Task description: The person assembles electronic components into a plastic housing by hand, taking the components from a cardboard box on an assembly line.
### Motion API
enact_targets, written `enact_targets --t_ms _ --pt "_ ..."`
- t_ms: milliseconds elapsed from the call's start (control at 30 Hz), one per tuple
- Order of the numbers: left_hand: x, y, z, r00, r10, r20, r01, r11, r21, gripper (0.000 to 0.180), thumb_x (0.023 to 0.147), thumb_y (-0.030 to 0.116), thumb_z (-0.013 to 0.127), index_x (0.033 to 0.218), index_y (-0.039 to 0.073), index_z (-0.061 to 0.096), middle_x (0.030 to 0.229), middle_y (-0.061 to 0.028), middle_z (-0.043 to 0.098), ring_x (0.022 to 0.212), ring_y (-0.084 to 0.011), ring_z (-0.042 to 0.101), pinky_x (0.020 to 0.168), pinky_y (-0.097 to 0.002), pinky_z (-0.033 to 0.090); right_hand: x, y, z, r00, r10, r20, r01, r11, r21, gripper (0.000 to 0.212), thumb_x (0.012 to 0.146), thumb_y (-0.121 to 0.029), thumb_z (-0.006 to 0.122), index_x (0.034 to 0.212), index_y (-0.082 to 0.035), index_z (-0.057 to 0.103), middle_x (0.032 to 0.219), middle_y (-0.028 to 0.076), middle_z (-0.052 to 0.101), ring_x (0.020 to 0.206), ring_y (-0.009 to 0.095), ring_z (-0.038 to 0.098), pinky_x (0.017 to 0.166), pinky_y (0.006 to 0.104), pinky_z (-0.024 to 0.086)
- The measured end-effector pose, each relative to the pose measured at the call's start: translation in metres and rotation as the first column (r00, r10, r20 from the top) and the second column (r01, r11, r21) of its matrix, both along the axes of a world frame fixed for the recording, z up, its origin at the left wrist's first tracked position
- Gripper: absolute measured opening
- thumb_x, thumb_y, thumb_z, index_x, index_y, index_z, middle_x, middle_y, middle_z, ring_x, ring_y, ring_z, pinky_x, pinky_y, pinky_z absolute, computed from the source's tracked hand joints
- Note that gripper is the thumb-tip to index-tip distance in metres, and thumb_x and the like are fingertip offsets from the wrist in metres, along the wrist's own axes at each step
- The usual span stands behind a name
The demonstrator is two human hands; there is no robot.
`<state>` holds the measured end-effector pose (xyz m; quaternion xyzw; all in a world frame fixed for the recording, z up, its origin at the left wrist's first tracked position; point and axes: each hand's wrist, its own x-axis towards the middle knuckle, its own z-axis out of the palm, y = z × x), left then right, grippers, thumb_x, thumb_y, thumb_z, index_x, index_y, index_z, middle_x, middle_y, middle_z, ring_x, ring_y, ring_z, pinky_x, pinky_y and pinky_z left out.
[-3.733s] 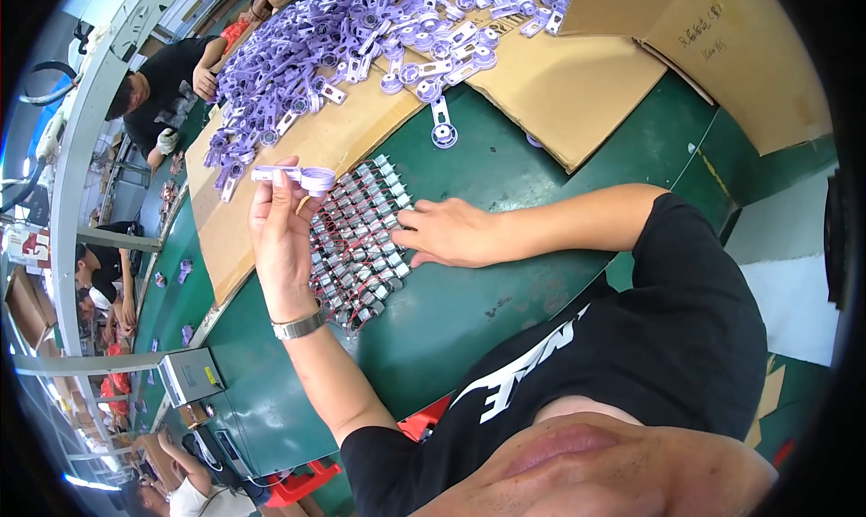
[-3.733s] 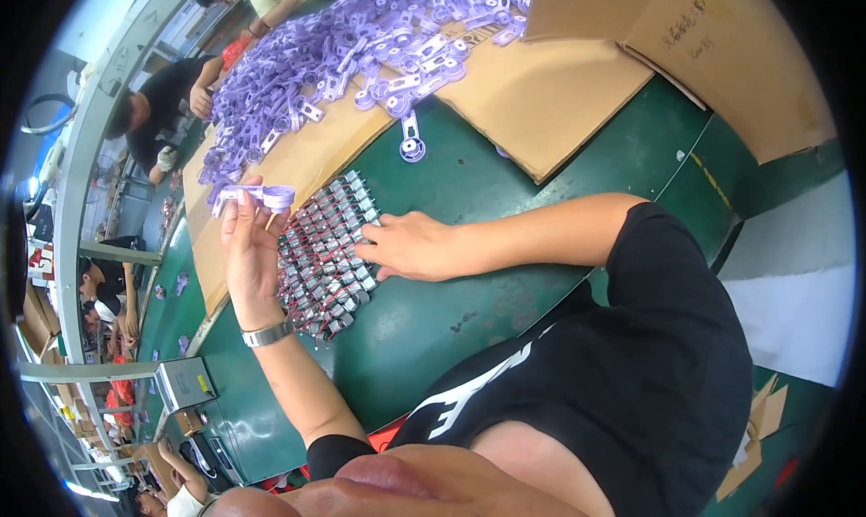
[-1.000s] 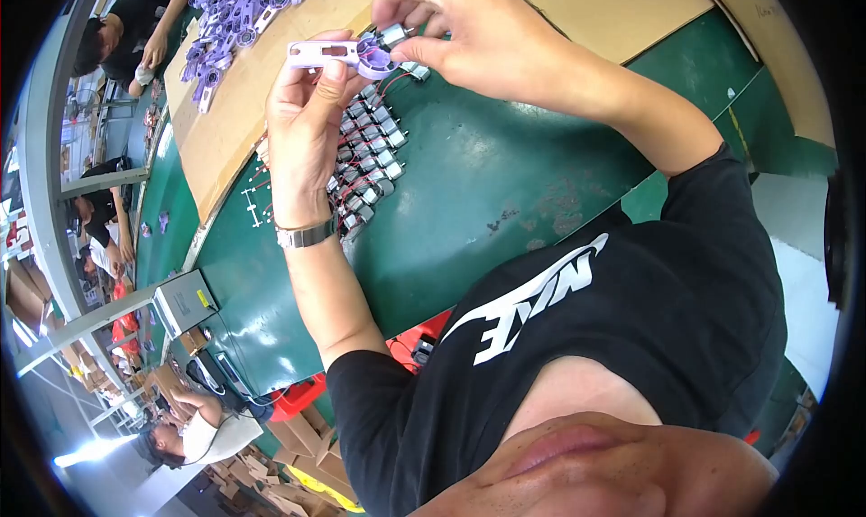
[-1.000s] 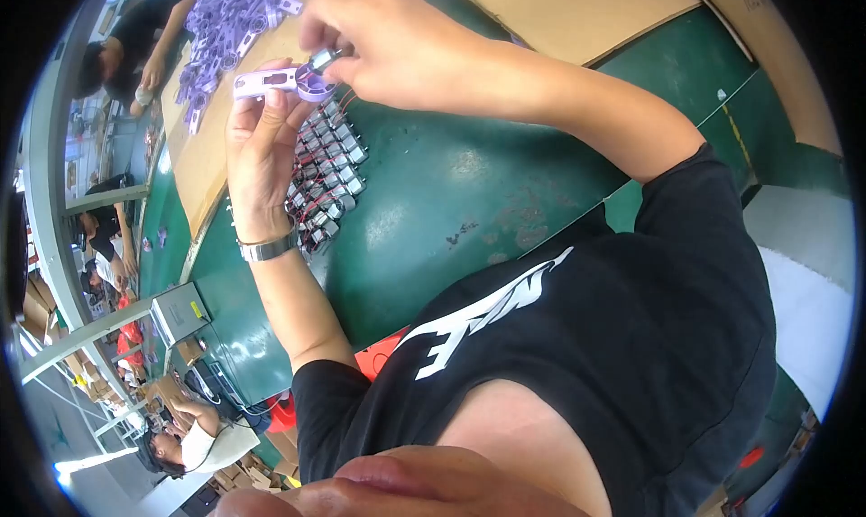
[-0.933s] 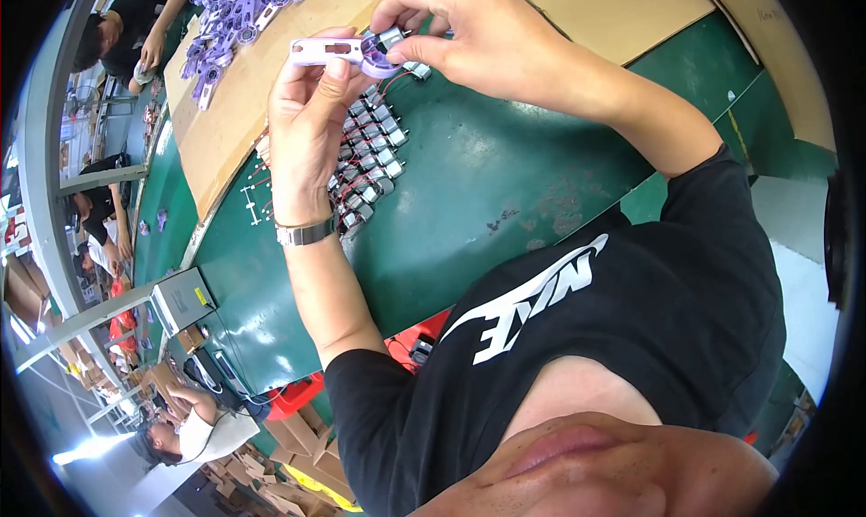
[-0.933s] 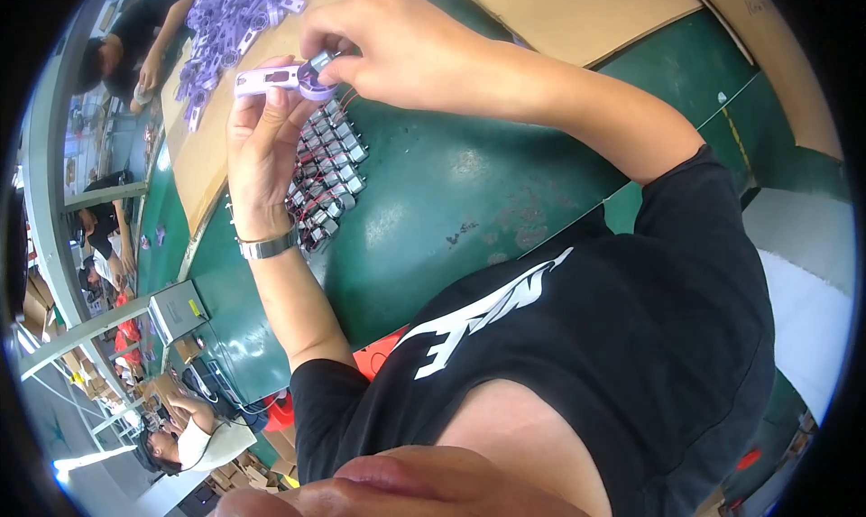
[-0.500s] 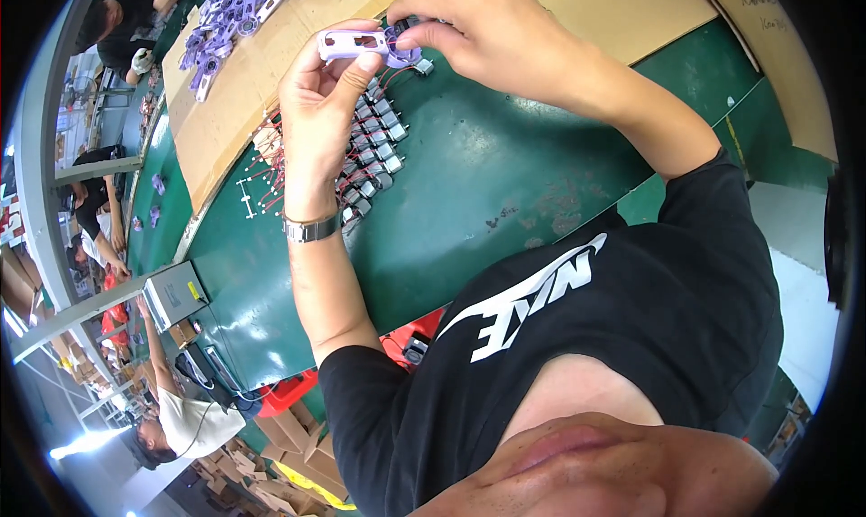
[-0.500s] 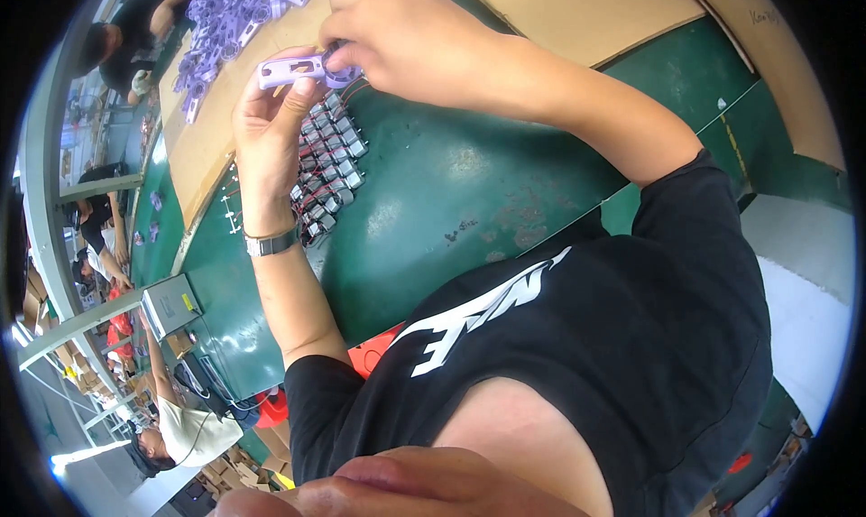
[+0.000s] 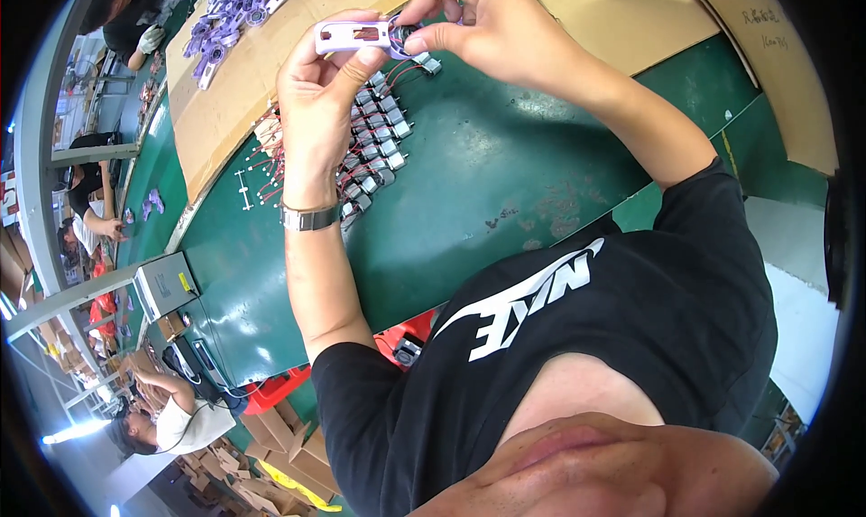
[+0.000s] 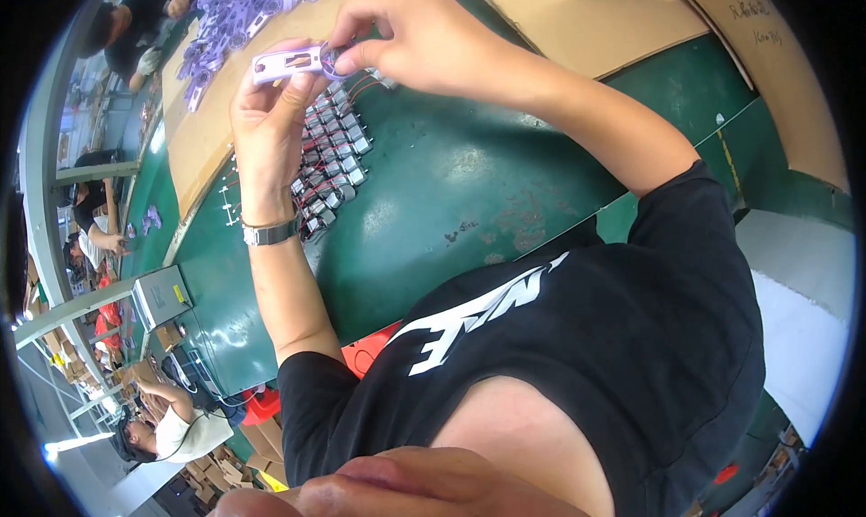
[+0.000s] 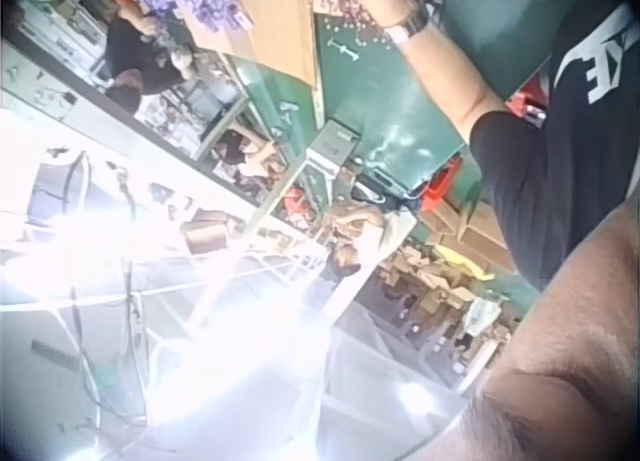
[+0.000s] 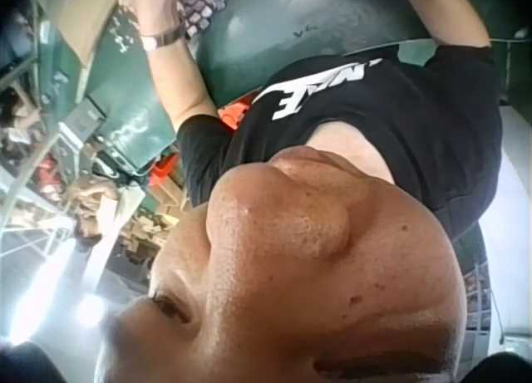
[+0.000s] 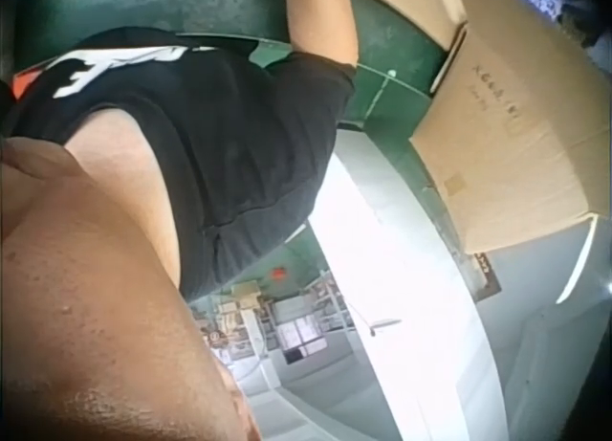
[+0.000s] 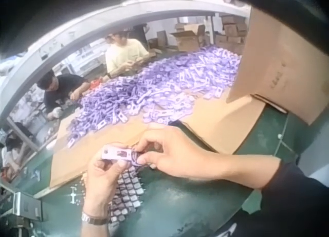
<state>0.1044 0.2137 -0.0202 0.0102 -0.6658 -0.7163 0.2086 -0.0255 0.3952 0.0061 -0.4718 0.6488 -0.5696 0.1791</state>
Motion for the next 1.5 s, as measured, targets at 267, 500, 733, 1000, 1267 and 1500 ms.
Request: enact_targets --t_ms 267,500,733,1000,1267,1500 --pt "0.004 0.003 0.006 0.993 -0.056 -0.103 0.044 0.992 -0.116 0.030 0.092 0.000 0.074 0.121 0.001 0.069 0.121 -0.0093 0.072 0.110 -0.0173 0.068 0.097 -0.0320 0.055 -0.014 0.010 0.020 0.766 0.320 0.558 -0.414 0.909 0.047 0.052 0.098 -0.020 0.073 0.141 0.001 0.053 0.092 0.008 0.066 0.080 0.013 0.065 0.062 0.0238 0.051" --pt "0.002 -0.001 -0.004 0.994 -0.054 -0.096 0.038 0.987 -0.159 0.028 0.091 0.000 0.075 0.119 0.002 0.072 0.128 -0.0091 0.069 0.115 -0.0188 0.065 0.100 -0.0330 0.053 -0.019 -0.001 -0.024 0.700 0.383 0.603 -0.425 0.902 -0.079 0.041 0.097 -0.008 0.068 0.134 0.007 0.060 0.108 0.017 0.072 0.091 0.022 0.073 0.083 0.0326 0.062" --pt "-0.001 -0.004 -0.009 0.995 -0.083 -0.059 0.074 0.988 -0.133 0.030 0.091 0.001 0.075 0.121 0.001 0.072 0.130 -0.0127 0.068 0.119 -0.0212 0.064 0.101 -0.0354 0.052 -0.018 -0.002 -0.028 0.688 0.383 0.616 -0.430 0.899 -0.079 0.042 0.099 -0.002 0.062 0.140 0.006 0.057 0.109 0.017 0.071 0.092 0.021 0.073 0.086 0.0309 0.063" --pt "-0.002 -0.002 -0.013 0.994 -0.091 -0.066 0.081 0.987 -0.136 0.029 0.092 0.004 0.075 0.120 0.001 0.071 0.129 -0.0157 0.068 0.123 -0.0255 0.063 0.104 -0.0386 0.051 -0.008 0.003 -0.021 0.700 0.326 0.636 -0.411 0.912 -0.016 0.040 0.100 -0.005 0.061 0.139 0.005 0.058 0.101 0.014 0.070 0.081 0.019 0.071 0.076 0.0307 0.062" --pt "-0.004 0.000 -0.010 0.998 -0.002 -0.059 -0.003 0.997 -0.076 0.030 0.092 0.002 0.075 0.122 0.000 0.069 0.124 -0.0127 0.071 0.113 -0.0193 0.067 0.101 -0.0335 0.052 -0.006 0.001 -0.023 0.981 0.144 -0.127 -0.126 0.982 0.142 0.037 0.105 -0.021 0.054 0.137 -0.002 0.056 0.093 0.009 0.069 0.076 0.014 0.068 0.061 0.0284 0.055" --pt "0.000 -0.003 -0.012 0.991 0.016 -0.132 -0.027 0.996 -0.085 0.031 0.091 0.000 0.075 0.121 -0.001 0.069 0.126 -0.0140 0.070 0.115 -0.0212 0.066 0.101 -0.0346 0.053 -0.004 0.003 -0.016 0.805 0.334 0.489 -0.385 0.923 0.003 0.047 0.104 -0.027 0.056 0.145 -0.004 0.052 0.101 0.010 0.065 0.075 0.015 0.065 0.064 0.0286 0.055"
